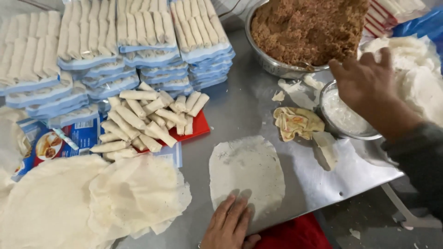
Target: Manually portioning filling onto wrappers and rolling them into spring rolls on a production line.
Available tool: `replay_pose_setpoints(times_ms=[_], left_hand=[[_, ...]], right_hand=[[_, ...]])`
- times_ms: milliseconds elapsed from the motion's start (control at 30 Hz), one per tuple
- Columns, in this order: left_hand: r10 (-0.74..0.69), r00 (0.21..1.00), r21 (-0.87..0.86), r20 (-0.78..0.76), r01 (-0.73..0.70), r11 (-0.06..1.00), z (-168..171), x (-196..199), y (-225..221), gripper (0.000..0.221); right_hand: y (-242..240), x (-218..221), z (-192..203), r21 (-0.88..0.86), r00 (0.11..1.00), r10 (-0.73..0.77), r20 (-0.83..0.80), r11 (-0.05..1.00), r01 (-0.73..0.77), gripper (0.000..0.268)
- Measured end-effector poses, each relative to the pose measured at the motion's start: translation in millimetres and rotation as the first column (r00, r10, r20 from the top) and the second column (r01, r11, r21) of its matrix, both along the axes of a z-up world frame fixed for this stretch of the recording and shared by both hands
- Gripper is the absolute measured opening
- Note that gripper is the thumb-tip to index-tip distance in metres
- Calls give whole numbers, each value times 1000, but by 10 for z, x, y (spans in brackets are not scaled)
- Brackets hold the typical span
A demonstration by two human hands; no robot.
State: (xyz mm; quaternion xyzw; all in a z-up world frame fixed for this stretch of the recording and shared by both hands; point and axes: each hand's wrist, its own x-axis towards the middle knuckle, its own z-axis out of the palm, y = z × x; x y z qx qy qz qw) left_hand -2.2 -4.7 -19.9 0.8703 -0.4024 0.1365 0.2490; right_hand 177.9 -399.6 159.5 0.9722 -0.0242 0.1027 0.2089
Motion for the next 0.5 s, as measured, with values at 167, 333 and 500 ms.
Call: replay_pose_setpoints(times_ms=[167,333,500], left_hand=[[-48,998,24,-27,48,999,92,26,3,55],[-44,998,-60,55,47,997,27,37,-4,52],[-70,997,-15,-25,69,997,3,6,14,55]], right_hand=[[28,430,396,-600,927,-366,-80,760,248,39],[-190,561,378,-516,973,-175,153,825,229,13],[-235,423,-19,-308,980,-190,58,930,198,36]])
